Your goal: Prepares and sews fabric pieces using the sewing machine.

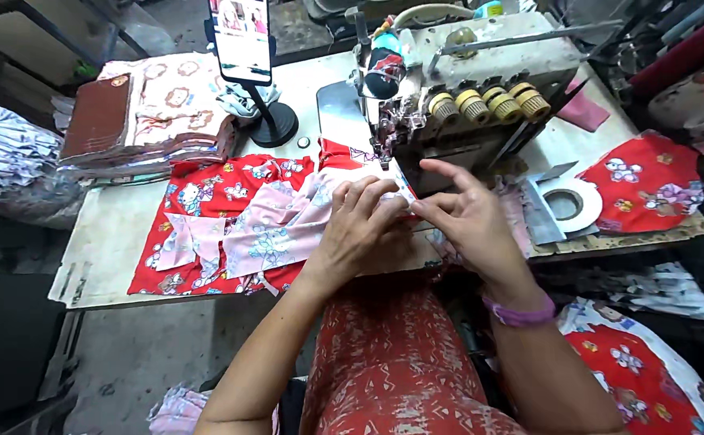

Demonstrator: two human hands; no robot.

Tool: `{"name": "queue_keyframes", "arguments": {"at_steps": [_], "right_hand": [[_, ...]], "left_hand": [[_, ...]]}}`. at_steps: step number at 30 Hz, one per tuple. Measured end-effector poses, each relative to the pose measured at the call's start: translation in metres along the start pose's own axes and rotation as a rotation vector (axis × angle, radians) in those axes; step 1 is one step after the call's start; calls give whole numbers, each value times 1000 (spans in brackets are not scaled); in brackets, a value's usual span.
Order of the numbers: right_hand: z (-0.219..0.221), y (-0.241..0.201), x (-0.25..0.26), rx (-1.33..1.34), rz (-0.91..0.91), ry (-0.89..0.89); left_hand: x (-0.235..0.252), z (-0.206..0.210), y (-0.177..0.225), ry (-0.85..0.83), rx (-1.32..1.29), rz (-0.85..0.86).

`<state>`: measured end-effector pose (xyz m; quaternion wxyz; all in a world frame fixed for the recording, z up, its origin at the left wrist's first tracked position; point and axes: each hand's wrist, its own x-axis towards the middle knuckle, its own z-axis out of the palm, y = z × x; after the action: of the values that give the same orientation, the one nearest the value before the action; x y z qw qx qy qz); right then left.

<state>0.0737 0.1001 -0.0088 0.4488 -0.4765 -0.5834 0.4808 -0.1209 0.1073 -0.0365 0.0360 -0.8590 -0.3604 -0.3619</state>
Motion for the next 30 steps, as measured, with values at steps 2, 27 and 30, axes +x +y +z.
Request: {"name": "queue_keyframes", "arguments": {"at_steps": [2, 27, 30], "right_hand": [[-1, -13, -2, -16, -63, 7], [35, 21, 14, -128, -323, 13], [29, 24, 4, -269, -439, -225]], "left_hand": [[4, -8, -4, 86, -41, 54], [49, -67, -75, -74, -237, -351], [16, -74, -24, -175, -315, -207]]}}
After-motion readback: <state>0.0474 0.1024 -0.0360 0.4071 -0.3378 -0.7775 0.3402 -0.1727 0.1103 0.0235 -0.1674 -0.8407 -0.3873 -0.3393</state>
